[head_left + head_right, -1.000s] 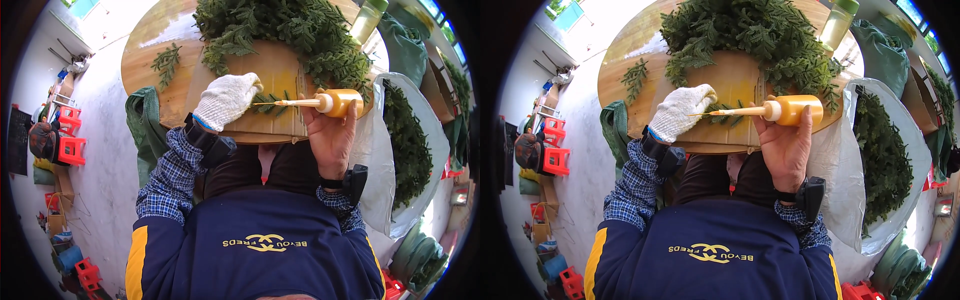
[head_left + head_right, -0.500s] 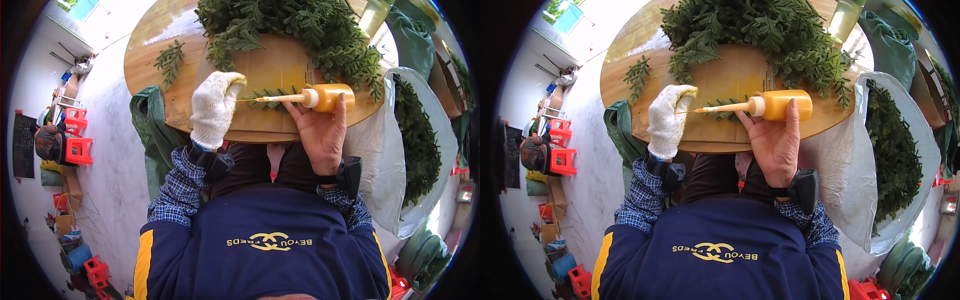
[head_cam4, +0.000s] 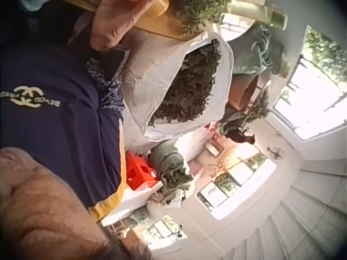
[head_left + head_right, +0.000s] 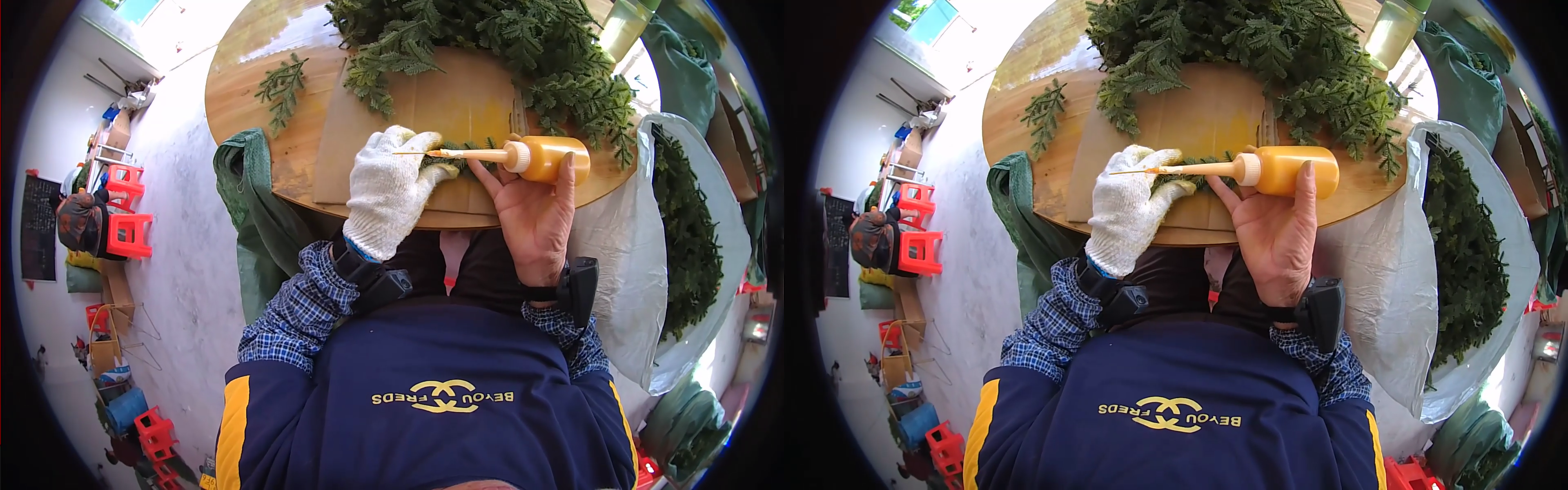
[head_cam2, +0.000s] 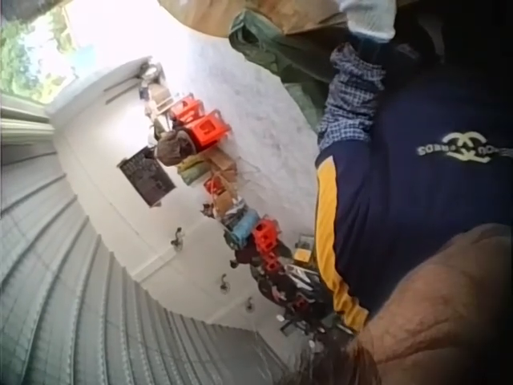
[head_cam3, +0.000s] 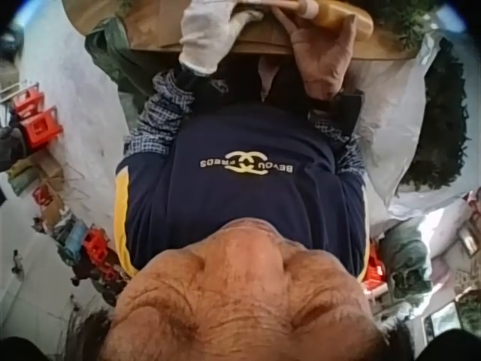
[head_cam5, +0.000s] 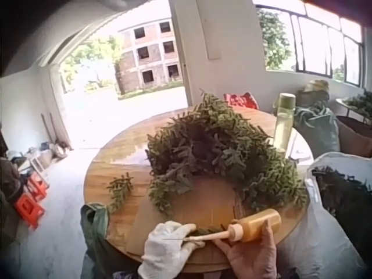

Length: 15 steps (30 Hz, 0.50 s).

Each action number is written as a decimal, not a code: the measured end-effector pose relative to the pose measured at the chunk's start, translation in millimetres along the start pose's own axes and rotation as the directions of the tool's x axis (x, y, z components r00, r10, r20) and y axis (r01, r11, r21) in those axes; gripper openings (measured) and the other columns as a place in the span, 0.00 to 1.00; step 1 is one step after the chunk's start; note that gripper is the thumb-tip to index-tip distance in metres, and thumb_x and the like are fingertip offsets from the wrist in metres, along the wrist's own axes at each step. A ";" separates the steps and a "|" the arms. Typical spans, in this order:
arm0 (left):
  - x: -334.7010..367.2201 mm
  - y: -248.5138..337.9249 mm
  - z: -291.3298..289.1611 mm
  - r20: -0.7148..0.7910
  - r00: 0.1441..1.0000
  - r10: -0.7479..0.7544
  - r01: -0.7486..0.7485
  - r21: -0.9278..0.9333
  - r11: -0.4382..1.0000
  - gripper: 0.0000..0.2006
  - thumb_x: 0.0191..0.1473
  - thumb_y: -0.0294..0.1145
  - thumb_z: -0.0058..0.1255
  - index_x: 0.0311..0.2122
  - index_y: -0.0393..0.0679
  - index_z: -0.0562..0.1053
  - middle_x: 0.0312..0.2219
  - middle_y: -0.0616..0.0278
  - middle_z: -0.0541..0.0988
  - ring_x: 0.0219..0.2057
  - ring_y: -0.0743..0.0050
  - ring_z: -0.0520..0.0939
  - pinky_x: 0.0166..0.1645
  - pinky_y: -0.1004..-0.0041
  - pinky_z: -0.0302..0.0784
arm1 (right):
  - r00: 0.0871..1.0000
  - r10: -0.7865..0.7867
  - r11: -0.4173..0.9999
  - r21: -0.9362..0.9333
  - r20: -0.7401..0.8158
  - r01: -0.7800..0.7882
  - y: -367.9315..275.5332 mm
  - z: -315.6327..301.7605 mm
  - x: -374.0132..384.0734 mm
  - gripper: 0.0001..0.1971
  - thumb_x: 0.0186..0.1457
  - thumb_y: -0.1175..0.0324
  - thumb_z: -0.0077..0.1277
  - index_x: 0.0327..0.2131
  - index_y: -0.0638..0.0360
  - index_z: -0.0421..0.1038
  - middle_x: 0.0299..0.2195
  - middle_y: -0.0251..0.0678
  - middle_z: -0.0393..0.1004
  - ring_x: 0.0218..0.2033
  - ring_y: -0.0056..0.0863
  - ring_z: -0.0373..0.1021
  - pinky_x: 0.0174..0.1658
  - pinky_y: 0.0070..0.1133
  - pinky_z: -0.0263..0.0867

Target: The person applies glue to small pine branches using a squeeze bottle and attaches them to a larger wreath assembly, occasionally reaching into a green bag for more branches.

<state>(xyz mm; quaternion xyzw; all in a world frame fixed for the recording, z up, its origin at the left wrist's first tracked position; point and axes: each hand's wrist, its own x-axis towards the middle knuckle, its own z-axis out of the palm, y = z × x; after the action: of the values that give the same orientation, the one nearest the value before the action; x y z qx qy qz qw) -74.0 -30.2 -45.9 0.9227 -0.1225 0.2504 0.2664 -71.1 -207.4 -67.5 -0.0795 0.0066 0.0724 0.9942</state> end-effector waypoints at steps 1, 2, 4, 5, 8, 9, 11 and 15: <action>0.2 0.9 -0.7 0.012 1.000 0.000 0.000 0.027 1.000 0.17 0.37 0.35 0.62 0.36 0.41 0.76 0.30 0.56 0.76 0.35 0.59 0.75 0.40 0.67 0.71 | 1.000 0.004 1.000 -0.004 -0.001 -0.004 -1.2 -0.2 -0.4 0.21 0.55 0.54 0.48 0.46 0.57 0.64 0.45 0.43 0.70 0.47 0.38 0.67 0.60 0.54 0.43; 0.0 0.7 -0.4 0.009 1.000 -0.005 0.005 0.026 1.000 0.17 0.37 0.35 0.62 0.36 0.41 0.76 0.30 0.56 0.76 0.35 0.59 0.75 0.40 0.67 0.71 | 1.000 0.008 1.000 0.006 0.014 -0.008 -3.9 -0.9 -1.8 0.21 0.55 0.54 0.48 0.46 0.58 0.64 0.45 0.44 0.69 0.47 0.38 0.67 0.59 0.53 0.44; -0.1 -0.3 0.7 0.010 1.000 0.007 -0.007 0.028 1.000 0.17 0.37 0.35 0.62 0.36 0.41 0.76 0.30 0.56 0.76 0.35 0.59 0.75 0.40 0.66 0.71 | 0.999 0.016 1.000 0.023 0.043 -0.017 -11.2 -2.1 -4.2 0.22 0.55 0.54 0.48 0.48 0.58 0.63 0.46 0.45 0.69 0.47 0.38 0.67 0.59 0.51 0.48; -0.9 -0.8 1.4 0.012 1.000 0.013 -0.013 0.029 0.999 0.17 0.37 0.35 0.62 0.36 0.41 0.76 0.30 0.57 0.75 0.34 0.59 0.75 0.41 0.66 0.71 | 0.999 0.020 1.000 0.019 0.040 -0.020 -16.2 -0.8 -5.3 0.22 0.55 0.54 0.48 0.48 0.58 0.63 0.46 0.45 0.69 0.47 0.38 0.67 0.59 0.51 0.48; -2.1 -3.7 3.1 -0.008 1.000 0.019 -0.019 0.016 1.000 0.18 0.37 0.37 0.62 0.35 0.43 0.76 0.30 0.58 0.75 0.34 0.59 0.75 0.39 0.66 0.71 | 0.984 -0.136 0.970 -0.186 0.113 0.155 -34.9 7.8 -7.6 0.23 0.56 0.53 0.46 0.50 0.58 0.61 0.47 0.46 0.68 0.48 0.37 0.66 0.56 0.44 0.57; -2.6 -4.7 3.3 -0.018 1.000 0.025 -0.025 0.011 1.000 0.18 0.36 0.39 0.62 0.35 0.44 0.76 0.30 0.58 0.74 0.34 0.59 0.74 0.38 0.65 0.71 | 0.985 -0.134 0.969 -0.193 0.113 0.154 -38.7 6.8 -7.8 0.23 0.56 0.53 0.46 0.50 0.58 0.61 0.47 0.46 0.68 0.48 0.37 0.66 0.56 0.44 0.57; -2.8 -5.5 2.4 -0.022 1.000 0.019 -0.019 0.008 1.000 0.18 0.36 0.39 0.63 0.35 0.44 0.76 0.31 0.58 0.74 0.34 0.59 0.74 0.39 0.66 0.71 | 0.956 -0.265 0.866 -0.405 0.123 0.292 -47.3 5.4 -7.3 0.23 0.57 0.54 0.46 0.50 0.58 0.60 0.47 0.47 0.68 0.48 0.38 0.66 0.54 0.39 0.61; -2.0 -4.9 2.1 -0.022 1.000 0.008 -0.008 0.009 1.000 0.18 0.36 0.38 0.63 0.35 0.44 0.76 0.31 0.58 0.74 0.34 0.59 0.74 0.39 0.66 0.71 | 0.916 -0.366 0.726 -0.566 0.162 0.390 -50.1 4.1 -8.7 0.22 0.58 0.56 0.46 0.51 0.58 0.60 0.47 0.46 0.68 0.48 0.38 0.66 0.51 0.35 0.64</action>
<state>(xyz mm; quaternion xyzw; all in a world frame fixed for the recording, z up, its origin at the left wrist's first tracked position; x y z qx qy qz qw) -73.1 -27.1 -50.6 0.9205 -0.1221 0.2620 0.2628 -72.5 -256.9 -55.4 -0.3812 -0.0515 -0.1317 0.9136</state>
